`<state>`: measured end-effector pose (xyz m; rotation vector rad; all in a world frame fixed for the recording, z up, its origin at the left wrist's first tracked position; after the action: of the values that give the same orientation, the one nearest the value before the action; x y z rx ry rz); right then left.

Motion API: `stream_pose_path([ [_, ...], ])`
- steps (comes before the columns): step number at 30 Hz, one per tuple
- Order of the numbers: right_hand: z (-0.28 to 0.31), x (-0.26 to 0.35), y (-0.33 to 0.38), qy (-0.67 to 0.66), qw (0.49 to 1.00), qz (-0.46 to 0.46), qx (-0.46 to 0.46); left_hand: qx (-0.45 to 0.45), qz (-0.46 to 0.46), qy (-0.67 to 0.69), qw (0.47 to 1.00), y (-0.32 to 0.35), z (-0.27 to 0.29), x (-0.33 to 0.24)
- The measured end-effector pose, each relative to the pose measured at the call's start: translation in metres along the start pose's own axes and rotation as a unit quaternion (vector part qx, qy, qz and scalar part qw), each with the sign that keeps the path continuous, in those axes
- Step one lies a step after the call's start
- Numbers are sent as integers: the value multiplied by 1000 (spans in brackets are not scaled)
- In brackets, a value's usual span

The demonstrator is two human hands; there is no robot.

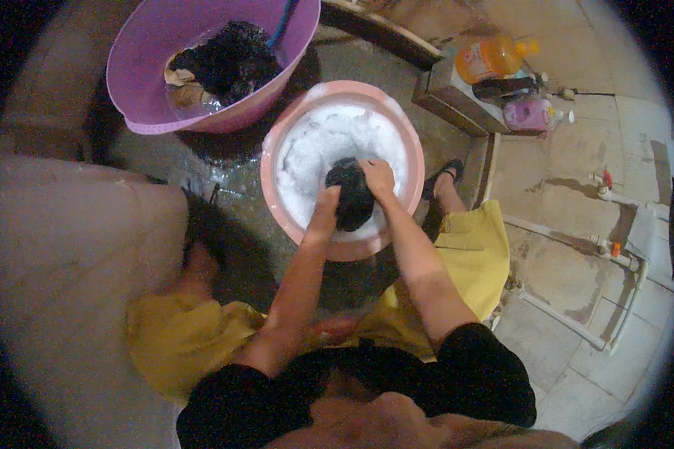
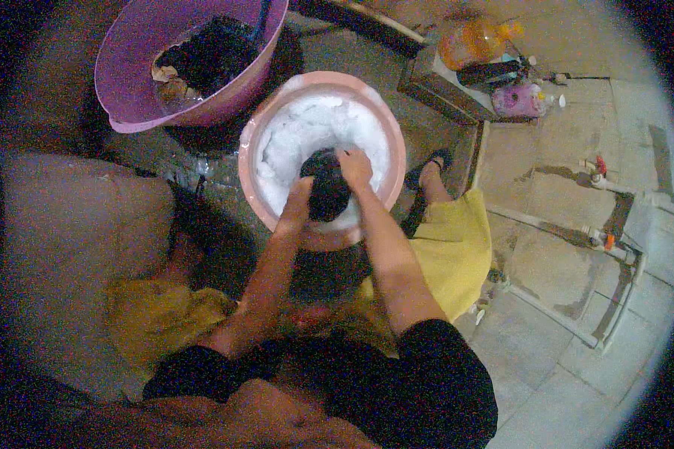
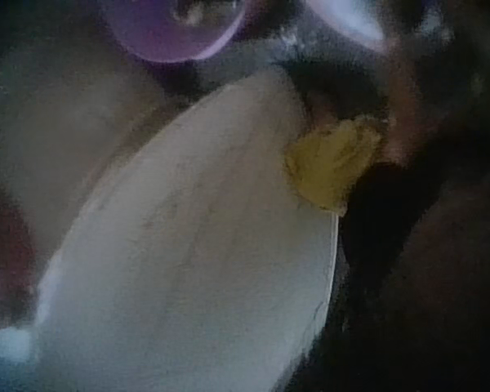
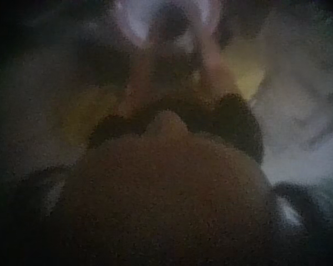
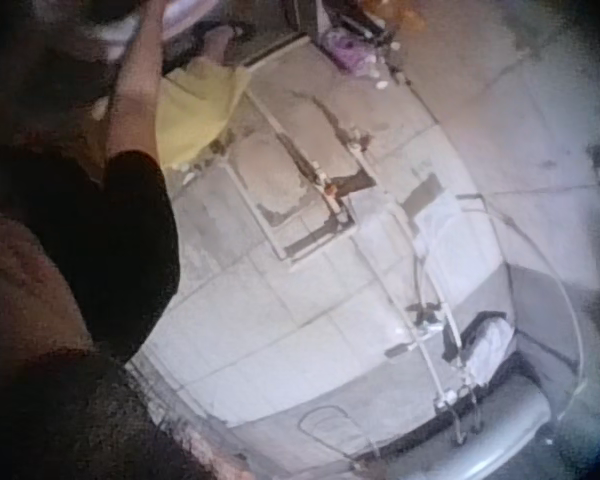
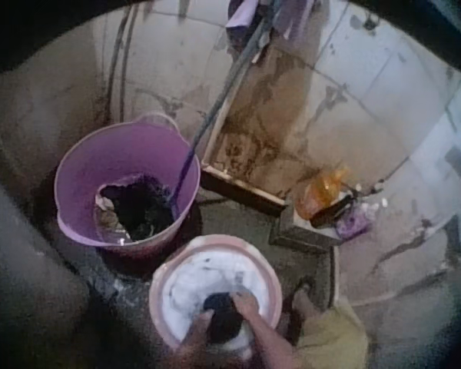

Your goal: The person washes several pieces of clothing in a basin of soapy water by hand, scrubbing, wringing, and rinsing them one by one.

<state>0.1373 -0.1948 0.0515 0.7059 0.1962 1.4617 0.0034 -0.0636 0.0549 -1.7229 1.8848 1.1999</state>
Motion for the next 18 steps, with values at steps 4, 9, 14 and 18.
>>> stream_pose_path([
  [4,5,18,-8,65,993,-4,99,-150,101,37,983,-39,49,-16],
  [9,-15,43,33,203,939,210,-183,-232,-41,-302,924,-27,76,-36],
  [14,-109,23,14,225,939,261,-10,-191,114,-450,865,-38,86,34],
  [18,-111,14,4,208,947,240,47,-206,192,-291,914,-25,78,42],
])
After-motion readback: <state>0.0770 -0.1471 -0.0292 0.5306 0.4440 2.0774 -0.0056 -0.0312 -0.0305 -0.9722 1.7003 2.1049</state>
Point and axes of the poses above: each hand's wrist, its own y-axis away from the middle knuckle, its own z-axis out of the back of the hand, x = y × z, the point moved 5 cm from there along -y, towards the middle knuckle, and after that the axes turned 10 degrees about x, right-handed, at the moved point
